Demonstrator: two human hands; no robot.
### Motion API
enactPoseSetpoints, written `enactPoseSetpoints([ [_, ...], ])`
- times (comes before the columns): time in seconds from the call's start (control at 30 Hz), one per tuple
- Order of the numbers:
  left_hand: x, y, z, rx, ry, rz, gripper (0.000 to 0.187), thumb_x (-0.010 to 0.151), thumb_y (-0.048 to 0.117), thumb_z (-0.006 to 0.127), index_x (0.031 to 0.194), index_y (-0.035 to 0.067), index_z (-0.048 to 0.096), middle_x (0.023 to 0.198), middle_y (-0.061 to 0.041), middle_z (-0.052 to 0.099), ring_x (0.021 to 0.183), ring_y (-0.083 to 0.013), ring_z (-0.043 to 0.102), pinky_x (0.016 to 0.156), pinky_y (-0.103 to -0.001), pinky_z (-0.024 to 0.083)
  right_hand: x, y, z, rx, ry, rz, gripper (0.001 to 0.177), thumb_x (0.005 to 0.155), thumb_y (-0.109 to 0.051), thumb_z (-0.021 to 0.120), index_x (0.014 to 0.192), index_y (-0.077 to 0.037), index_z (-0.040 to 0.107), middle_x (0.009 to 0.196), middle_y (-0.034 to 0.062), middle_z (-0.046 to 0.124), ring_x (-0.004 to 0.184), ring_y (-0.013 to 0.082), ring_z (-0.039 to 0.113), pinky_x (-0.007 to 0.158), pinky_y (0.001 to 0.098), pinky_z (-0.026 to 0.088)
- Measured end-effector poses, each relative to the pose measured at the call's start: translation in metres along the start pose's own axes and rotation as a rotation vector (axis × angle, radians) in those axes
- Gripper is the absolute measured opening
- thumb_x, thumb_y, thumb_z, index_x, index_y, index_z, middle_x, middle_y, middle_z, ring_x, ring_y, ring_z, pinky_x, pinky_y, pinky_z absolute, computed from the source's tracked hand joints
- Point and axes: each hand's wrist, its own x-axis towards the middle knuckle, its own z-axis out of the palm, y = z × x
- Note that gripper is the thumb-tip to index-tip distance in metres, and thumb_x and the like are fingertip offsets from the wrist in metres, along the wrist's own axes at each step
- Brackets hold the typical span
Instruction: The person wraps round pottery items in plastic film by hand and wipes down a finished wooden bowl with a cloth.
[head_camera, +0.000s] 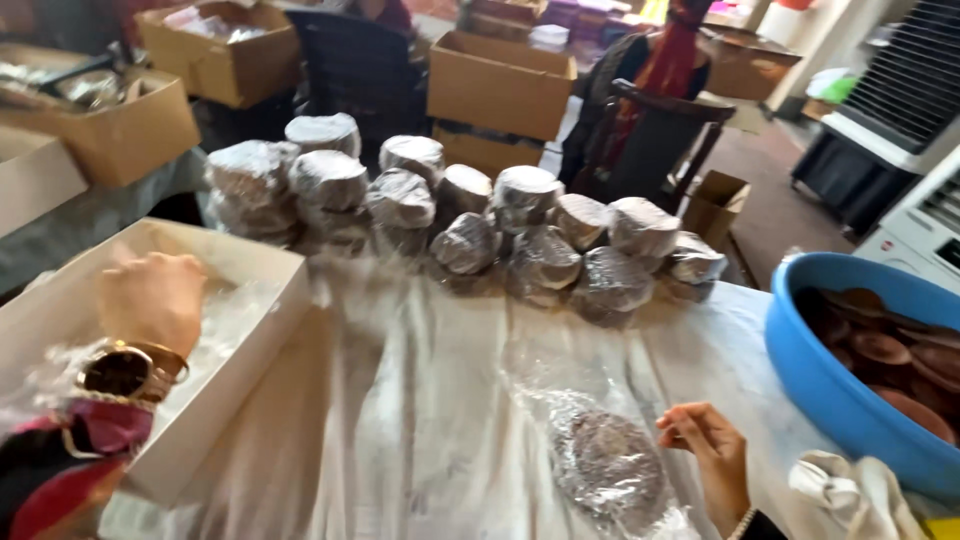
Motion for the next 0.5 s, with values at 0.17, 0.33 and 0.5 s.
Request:
enactPoseSetpoints([
  [0.17, 0.02, 0.122, -0.038, -0.364, 0.161, 0.149, 0.007, 0.09, 0.022, 0.07, 0.092, 0.019, 0.075, 0.091, 0.001, 0.076, 0.078, -0.0151, 0.073, 0.056, -0.03, 0.054, -0.006, -0.014, 0.013, -0.036, -0.021, -0.009, 0.023, 0.099, -0.021, 0.064, 0.096, 0.001, 0.071, 0.085, 0.0099, 0.075, 0.072, 0.0141, 0.068, 0.071, 0.0307, 0.058],
  [0.33, 0.043, 0.3, -0.074, -0.702, 0.31, 0.207, 0.055, 0.095, 0.046, 0.068, 0.144, 0.027, 0.054, 0.057, 0.003, 0.063, 0.038, -0.0093, 0.051, 0.033, -0.027, 0.037, -0.004, -0.02, 0.014, -0.112, -0.041, -0.051, 0.023, 0.097, -0.021, 0.066, 0.094, 0.0, 0.072, 0.082, 0.0079, 0.076, 0.069, 0.0124, 0.068, 0.069, 0.0285, 0.057],
  [0.5, 0.056, 0.394, -0.066, -0.696, 0.467, 0.358, 0.08, 0.111, 0.022, 0.062, 0.168, 0.023, 0.006, 0.061, 0.01, 0.057, 0.045, -0.0028, 0.049, 0.037, -0.021, 0.034, -0.011, -0.026, 0.019, -0.1, -0.084, -0.064, 0.019, 0.095, -0.02, 0.068, 0.094, -0.001, 0.073, 0.083, 0.0062, 0.076, 0.071, 0.0104, 0.067, 0.068, 0.0264, 0.058],
])
